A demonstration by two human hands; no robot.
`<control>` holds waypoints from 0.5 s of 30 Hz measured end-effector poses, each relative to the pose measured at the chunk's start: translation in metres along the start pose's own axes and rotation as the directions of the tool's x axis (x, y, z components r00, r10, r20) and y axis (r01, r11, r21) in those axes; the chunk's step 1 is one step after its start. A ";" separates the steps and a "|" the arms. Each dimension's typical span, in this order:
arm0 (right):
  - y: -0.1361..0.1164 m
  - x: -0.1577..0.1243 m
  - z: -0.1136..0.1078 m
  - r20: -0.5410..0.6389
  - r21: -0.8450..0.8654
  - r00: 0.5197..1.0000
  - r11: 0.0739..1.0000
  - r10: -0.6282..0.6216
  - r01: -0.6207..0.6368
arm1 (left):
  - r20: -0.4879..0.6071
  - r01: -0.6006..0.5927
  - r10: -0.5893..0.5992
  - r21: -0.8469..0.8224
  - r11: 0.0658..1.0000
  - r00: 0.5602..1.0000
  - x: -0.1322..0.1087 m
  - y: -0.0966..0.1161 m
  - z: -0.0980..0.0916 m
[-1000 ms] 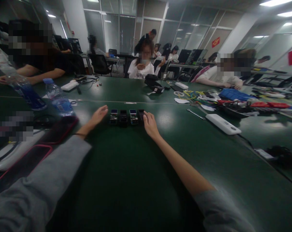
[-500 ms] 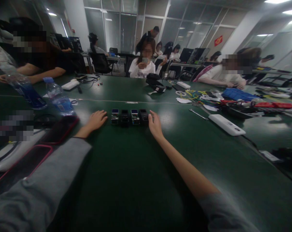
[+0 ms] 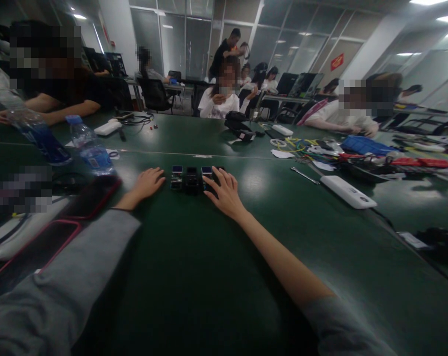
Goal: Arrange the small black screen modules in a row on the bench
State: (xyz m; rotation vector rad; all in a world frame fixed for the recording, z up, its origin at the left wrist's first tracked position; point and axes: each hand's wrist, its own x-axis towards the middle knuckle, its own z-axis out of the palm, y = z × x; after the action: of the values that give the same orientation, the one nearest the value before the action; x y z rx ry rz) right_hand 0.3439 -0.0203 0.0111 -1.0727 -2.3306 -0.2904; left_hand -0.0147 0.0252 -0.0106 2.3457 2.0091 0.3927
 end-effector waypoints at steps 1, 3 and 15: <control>0.000 0.000 0.000 0.009 -0.016 1.000 1.000 -0.012 0.012 | 0.001 -0.001 0.001 -0.001 1.000 1.000 -0.001 0.000 -0.001; -0.001 0.000 0.000 0.029 -0.046 0.999 0.999 -0.014 0.015 | 0.005 -0.005 0.005 -0.005 1.000 1.000 -0.002 0.001 -0.003; 0.000 -0.001 0.002 0.035 -0.076 0.997 0.995 0.063 -0.060 | -0.007 -0.010 0.010 0.004 1.000 1.000 -0.002 0.002 -0.002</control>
State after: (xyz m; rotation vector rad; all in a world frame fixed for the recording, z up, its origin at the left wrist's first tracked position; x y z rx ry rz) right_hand 0.3433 -0.0201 0.0088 -1.1929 -2.3310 -0.3389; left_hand -0.0139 0.0225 -0.0091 2.3611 2.0033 0.3984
